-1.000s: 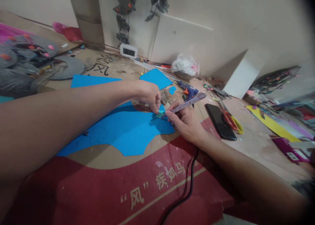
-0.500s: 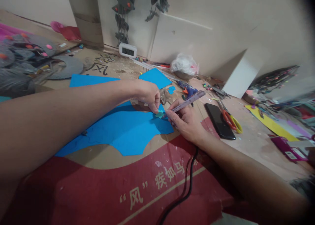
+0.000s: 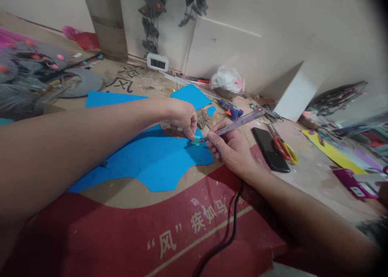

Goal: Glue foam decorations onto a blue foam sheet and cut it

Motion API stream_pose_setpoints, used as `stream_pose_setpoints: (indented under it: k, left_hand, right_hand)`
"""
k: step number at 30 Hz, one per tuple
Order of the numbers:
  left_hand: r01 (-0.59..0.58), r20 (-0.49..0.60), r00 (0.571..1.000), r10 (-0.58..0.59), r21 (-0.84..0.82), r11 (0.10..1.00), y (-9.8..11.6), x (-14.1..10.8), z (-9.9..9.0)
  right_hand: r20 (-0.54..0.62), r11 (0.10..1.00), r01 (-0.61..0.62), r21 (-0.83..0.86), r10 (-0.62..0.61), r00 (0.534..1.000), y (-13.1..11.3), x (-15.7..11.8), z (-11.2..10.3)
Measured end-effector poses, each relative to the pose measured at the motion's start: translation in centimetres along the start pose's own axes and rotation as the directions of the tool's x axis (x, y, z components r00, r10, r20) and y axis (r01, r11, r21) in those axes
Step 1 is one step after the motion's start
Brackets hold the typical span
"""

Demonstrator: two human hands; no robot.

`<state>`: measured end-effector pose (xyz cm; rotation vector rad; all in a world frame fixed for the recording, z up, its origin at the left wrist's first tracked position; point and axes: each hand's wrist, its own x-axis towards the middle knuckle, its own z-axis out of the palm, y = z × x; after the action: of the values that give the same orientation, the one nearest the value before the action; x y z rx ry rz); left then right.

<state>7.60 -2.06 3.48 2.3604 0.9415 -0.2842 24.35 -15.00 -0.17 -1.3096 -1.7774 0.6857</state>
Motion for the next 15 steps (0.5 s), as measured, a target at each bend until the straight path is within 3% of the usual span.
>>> stream_pose_setpoints:
  k: [15]
  left_hand:
    - [-0.047, -0.032, 0.998, 0.048, 0.041, 0.998, 0.07, -0.17, 0.03]
  right_hand:
    - [0.011, 0.985, 0.044, -0.164, -0.043, 0.999, 0.07, 0.4, 0.98]
